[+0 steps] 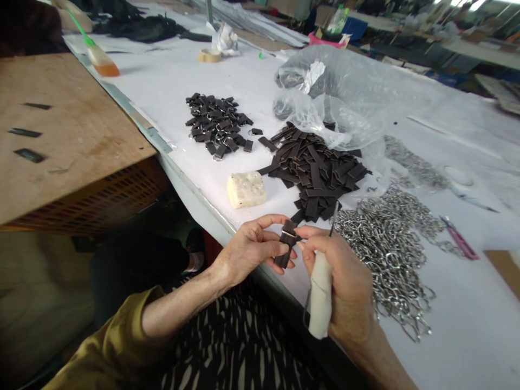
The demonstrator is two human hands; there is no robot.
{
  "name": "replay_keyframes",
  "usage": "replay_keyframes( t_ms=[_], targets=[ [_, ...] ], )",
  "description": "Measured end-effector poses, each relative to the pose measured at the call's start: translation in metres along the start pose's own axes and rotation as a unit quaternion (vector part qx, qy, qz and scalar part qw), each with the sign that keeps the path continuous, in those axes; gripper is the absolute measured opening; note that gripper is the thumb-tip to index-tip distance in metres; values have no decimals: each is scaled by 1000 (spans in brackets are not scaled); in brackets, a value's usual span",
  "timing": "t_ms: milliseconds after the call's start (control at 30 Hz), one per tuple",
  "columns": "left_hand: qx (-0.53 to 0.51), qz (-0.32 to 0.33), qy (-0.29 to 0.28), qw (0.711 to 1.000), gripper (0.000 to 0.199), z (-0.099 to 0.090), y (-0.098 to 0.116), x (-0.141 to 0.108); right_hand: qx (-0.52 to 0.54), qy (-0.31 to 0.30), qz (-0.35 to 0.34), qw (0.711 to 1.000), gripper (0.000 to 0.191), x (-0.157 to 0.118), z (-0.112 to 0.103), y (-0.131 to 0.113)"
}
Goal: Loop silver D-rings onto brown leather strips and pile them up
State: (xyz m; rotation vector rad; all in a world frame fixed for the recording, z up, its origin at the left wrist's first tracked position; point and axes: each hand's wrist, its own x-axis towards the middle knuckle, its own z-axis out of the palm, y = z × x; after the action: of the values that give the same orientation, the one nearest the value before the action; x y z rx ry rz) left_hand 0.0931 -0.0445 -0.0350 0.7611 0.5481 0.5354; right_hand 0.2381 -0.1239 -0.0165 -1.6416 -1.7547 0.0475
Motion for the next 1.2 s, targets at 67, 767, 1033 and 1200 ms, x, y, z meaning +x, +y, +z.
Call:
replay_keyframes(
  t_ms=[67,767,1033,1200],
  targets=[
    [-16,-5,-6,1000,41,0,0,0,-9,12,10,1000,9,3,-2,-2],
    [-95,-15,8,995,37,-3,1,0,25,-65,-39,997,11,9,-2,0],
    [-117,-39,20,992,27,-4,3,-1,0,-23,-39,999,12,4,-7,-3],
    [-142,-6,67,988,21,-3,8,-2,-6,-116,-149,982,18,5,-6,-1]
  ],
)
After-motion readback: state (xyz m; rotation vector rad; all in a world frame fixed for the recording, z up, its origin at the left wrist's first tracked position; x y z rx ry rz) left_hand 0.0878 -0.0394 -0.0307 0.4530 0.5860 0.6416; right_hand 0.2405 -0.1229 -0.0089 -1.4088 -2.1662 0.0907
